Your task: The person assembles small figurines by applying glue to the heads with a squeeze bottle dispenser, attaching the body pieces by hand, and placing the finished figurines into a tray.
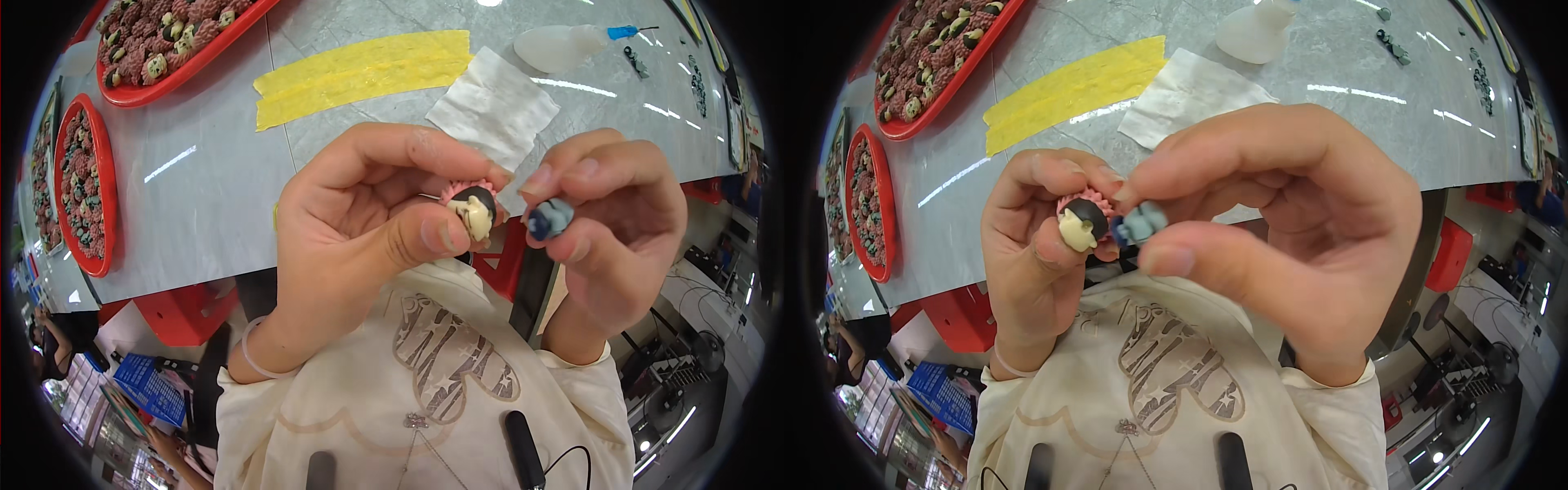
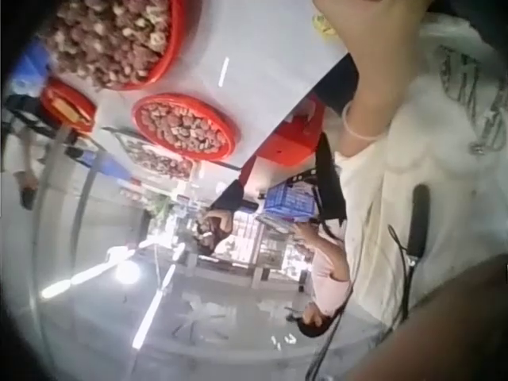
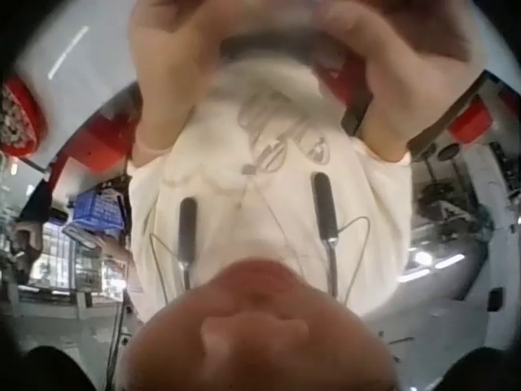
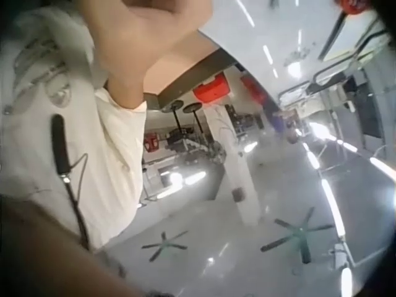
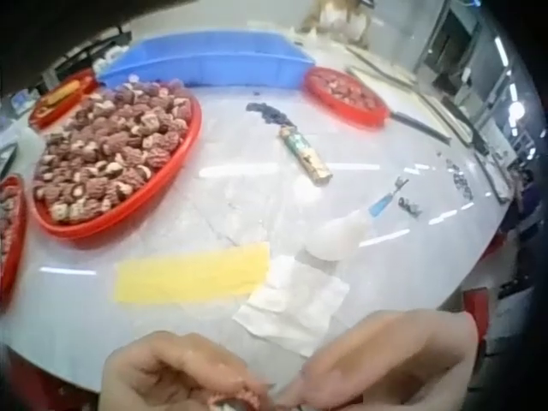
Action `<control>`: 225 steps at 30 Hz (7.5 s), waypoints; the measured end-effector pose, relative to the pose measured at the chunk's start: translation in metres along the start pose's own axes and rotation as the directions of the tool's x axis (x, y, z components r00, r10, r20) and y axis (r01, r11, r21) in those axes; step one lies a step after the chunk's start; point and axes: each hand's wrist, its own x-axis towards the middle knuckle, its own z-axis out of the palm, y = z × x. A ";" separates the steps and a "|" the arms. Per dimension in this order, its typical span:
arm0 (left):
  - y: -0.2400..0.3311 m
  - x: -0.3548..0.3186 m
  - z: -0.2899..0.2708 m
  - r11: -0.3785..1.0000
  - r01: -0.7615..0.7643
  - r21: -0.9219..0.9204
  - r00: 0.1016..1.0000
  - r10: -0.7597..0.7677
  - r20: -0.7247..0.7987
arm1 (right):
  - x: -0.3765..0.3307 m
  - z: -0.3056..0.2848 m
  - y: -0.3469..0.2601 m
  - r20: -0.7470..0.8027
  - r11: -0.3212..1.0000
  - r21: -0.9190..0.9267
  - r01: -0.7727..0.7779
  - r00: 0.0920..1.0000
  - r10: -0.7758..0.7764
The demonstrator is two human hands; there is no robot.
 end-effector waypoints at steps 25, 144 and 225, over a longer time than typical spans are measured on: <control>0.046 0.006 -0.036 0.833 -0.428 0.351 0.902 0.414 0.119 | 0.018 0.015 0.013 0.186 0.517 -0.622 0.588 0.753 -0.631; 0.000 0.002 -0.001 0.997 0.041 -0.063 0.999 -0.042 -0.026 | 0.007 0.011 0.008 0.007 0.955 -0.173 0.240 0.970 -0.242; 0.006 0.001 -0.011 0.998 -0.064 0.020 0.998 0.064 0.008 | 0.005 -0.027 -0.024 0.132 0.844 -0.425 0.328 0.945 -0.300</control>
